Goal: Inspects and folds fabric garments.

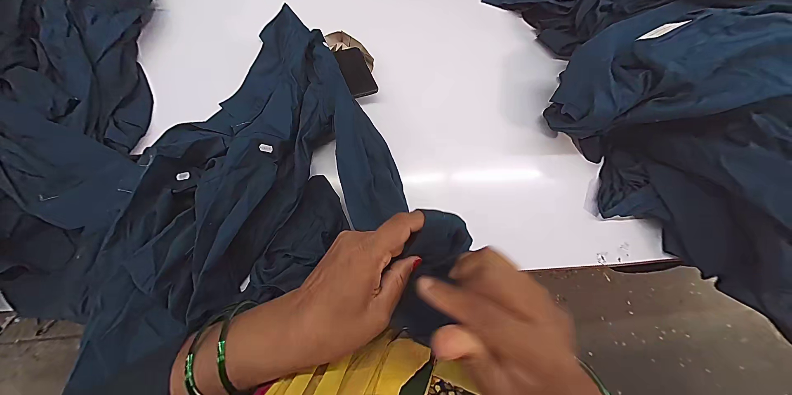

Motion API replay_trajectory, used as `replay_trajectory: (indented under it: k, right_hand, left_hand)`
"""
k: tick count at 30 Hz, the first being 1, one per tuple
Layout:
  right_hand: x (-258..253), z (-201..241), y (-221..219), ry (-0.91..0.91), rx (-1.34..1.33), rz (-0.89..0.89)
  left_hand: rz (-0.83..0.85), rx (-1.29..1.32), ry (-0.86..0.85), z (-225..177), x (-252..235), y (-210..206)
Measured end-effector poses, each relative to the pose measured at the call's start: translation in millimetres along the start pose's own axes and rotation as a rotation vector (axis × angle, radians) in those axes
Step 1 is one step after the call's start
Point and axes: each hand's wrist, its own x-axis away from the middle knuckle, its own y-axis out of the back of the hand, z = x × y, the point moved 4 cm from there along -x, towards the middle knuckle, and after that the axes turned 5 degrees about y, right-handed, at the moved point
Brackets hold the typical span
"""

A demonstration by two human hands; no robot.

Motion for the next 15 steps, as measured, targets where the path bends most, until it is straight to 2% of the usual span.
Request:
replay_trajectory:
  k: [3,6,9,12,15]
  right_hand:
    - [-14,-23,25,-0.26,-0.125,0.017]
    - [-16,-36,8,-0.285,-0.418,0.165]
    - [-15,-33,2,-0.231,-0.274,0.113]
    - [-12,-33,3,-0.235,-0.134,-0.052]
    - [-10,-29,2,-0.208,-0.004,-0.197]
  left_hand:
    - [0.102,-0.122,-0.128,-9,2,1]
    - [0.198,-0.141,-0.185,-15,3,-1]
    - [0.112,-0.071,-0.117,-7,4,-2]
    - [-0.045,0.018,-0.054,3,8,2]
    - [-0.15,0.088,-0.062,7,11,5]
